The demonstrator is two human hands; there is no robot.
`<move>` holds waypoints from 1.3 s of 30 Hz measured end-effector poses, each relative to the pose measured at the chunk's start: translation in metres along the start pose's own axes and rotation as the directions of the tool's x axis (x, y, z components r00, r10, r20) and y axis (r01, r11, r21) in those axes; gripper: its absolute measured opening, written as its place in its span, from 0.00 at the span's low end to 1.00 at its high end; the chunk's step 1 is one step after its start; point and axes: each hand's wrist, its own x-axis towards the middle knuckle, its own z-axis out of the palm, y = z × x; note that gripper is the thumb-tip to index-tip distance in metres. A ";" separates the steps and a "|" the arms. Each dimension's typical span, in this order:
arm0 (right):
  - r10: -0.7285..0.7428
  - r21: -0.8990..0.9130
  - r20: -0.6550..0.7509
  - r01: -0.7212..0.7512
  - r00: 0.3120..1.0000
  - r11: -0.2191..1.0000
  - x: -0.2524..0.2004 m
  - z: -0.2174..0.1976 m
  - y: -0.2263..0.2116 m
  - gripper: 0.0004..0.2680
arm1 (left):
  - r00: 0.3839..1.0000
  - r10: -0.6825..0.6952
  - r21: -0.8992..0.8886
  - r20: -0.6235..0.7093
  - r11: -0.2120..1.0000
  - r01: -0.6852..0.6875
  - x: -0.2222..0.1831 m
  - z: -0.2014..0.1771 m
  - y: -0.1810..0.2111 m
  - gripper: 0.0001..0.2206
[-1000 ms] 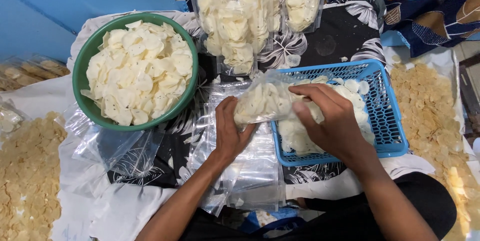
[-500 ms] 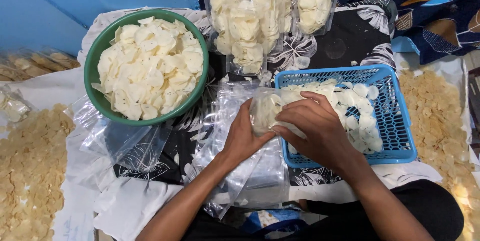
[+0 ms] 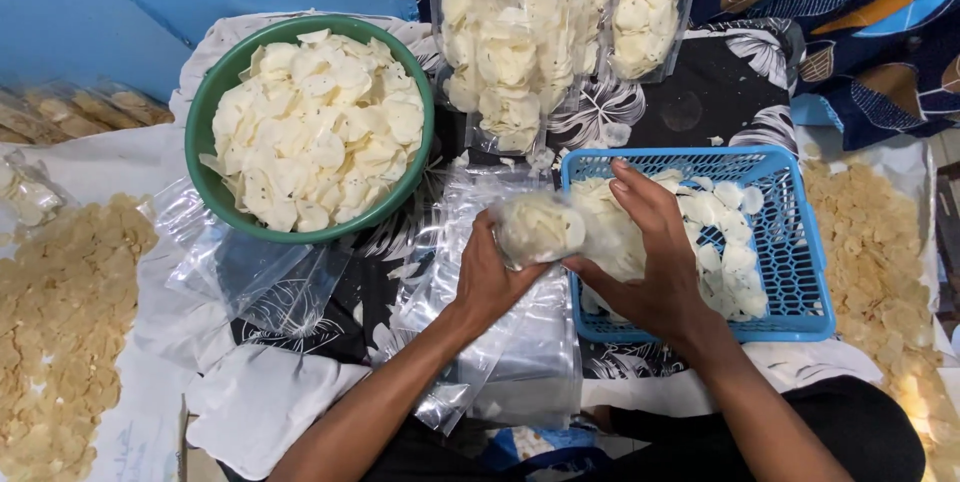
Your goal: Packaging snacks into plastic bags from a bowl and basket
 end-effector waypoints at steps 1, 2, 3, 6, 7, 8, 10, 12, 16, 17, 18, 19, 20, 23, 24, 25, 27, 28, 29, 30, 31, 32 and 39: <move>-0.020 -0.029 -0.015 0.020 1.000 0.999 0.000 -0.001 0.001 0.29 | 0.999 0.006 0.014 -0.037 1.000 -0.006 -0.003 0.003 -0.003 0.37; -0.014 -0.026 -0.016 0.014 1.000 1.000 -0.001 -0.003 -0.002 0.29 | 0.999 0.002 0.017 -0.033 1.000 -0.002 -0.002 0.002 -0.003 0.37; -0.047 -0.104 -0.029 0.043 0.998 0.994 -0.003 -0.005 -0.004 0.27 | 0.998 0.058 0.041 -0.012 0.998 -0.057 -0.002 0.001 -0.004 0.37; -0.120 -0.210 -0.011 0.115 0.993 0.971 -0.001 -0.011 -0.005 0.23 | 0.987 0.163 0.082 -0.011 0.984 -0.161 0.003 0.000 0.001 0.35; -0.138 -0.231 0.017 0.138 0.990 0.963 -0.003 -0.013 -0.007 0.21 | 0.980 0.200 0.107 -0.014 0.975 -0.197 0.000 -0.001 0.004 0.34; -0.137 -0.231 0.018 0.137 0.990 0.963 0.003 -0.017 -0.013 0.21 | 0.980 0.199 0.106 -0.014 0.975 -0.196 -0.001 0.000 0.002 0.34; 0.020 -0.192 0.271 0.033 0.962 0.981 0.015 -0.024 -0.025 0.12 | 0.967 0.253 0.131 -0.022 0.960 -0.248 -0.002 0.001 0.000 0.33; 0.088 -0.309 0.353 0.027 0.932 0.951 0.021 -0.031 -0.032 0.13 | 0.958 0.284 0.155 -0.036 0.949 -0.275 -0.001 0.001 0.003 0.32; 0.223 -0.425 0.451 -0.012 0.864 0.905 0.019 -0.029 -0.028 0.21 | 0.943 0.331 0.152 -0.028 0.934 -0.323 -0.001 0.003 -0.002 0.31; 0.226 -0.427 0.448 -0.015 0.865 0.904 0.016 -0.029 -0.026 0.21 | 0.943 0.333 0.151 -0.025 0.933 -0.326 -0.001 0.002 0.000 0.31; 0.234 -0.434 0.472 -0.007 0.850 0.901 0.013 -0.028 -0.024 0.21 | 0.942 0.336 0.155 -0.018 0.931 -0.330 -0.002 0.002 0.002 0.31; 0.242 -0.441 0.495 0.001 0.834 0.898 0.010 -0.028 -0.022 0.22 | 0.940 0.340 0.159 -0.012 0.929 -0.334 -0.003 0.001 0.004 0.30; 0.243 -0.441 0.495 0.001 0.835 0.898 0.011 -0.027 -0.022 0.22 | 0.940 0.340 0.159 -0.011 0.929 -0.334 -0.003 0.000 0.005 0.30; 0.234 -0.435 0.515 0.017 0.825 0.900 0.014 -0.025 -0.022 0.22 | 0.942 0.335 0.121 -0.011 0.936 -0.332 -0.002 0.001 0.004 0.31; 0.230 -0.428 0.503 0.009 0.833 0.904 0.014 -0.024 -0.022 0.21 | 0.950 0.312 0.087 -0.006 0.947 -0.311 -0.002 0.002 0.002 0.32; 0.227 -0.421 0.492 0.002 0.841 0.907 0.015 -0.023 -0.021 0.20 | 0.957 0.289 0.054 0.001 0.956 -0.289 -0.002 0.003 0.000 0.33; 0.225 -0.417 0.465 -0.012 0.856 0.909 0.013 -0.021 -0.020 0.18 | 0.962 0.270 -0.007 0.046 0.963 -0.270 0.003 -0.005 0.013 0.34; 0.221 -0.413 0.442 -0.022 0.869 0.910 0.013 -0.021 -0.019 0.17 | 0.964 0.251 -0.068 0.088 0.967 -0.245 0.006 -0.009 0.020 0.36; 0.221 -0.414 0.441 -0.021 0.870 0.910 0.015 -0.021 -0.020 0.17 | 0.964 0.253 -0.069 0.088 0.967 -0.247 0.010 -0.014 0.023 0.36; 0.210 -0.418 0.435 -0.010 0.876 0.908 0.017 -0.021 -0.022 0.16 | 0.963 0.182 -0.150 0.199 0.977 -0.154 0.014 -0.019 0.026 0.41; 0.199 -0.422 0.429 0.001 0.881 0.906 0.019 -0.020 -0.023 0.15 | 0.942 0.119 -0.219 0.313 0.974 -0.050 0.017 -0.025 0.029 0.47; 0.198 -0.422 0.428 0.002 0.882 0.907 0.016 -0.019 -0.024 0.15 | 0.943 0.120 -0.218 0.312 0.974 -0.052 0.022 -0.031 0.033 0.47; 0.131 -0.419 0.487 0.100 0.863 0.903 0.005 -0.011 -0.020 0.21 | 0.902 0.177 -0.266 0.393 0.961 -0.072 0.028 -0.043 0.042 0.45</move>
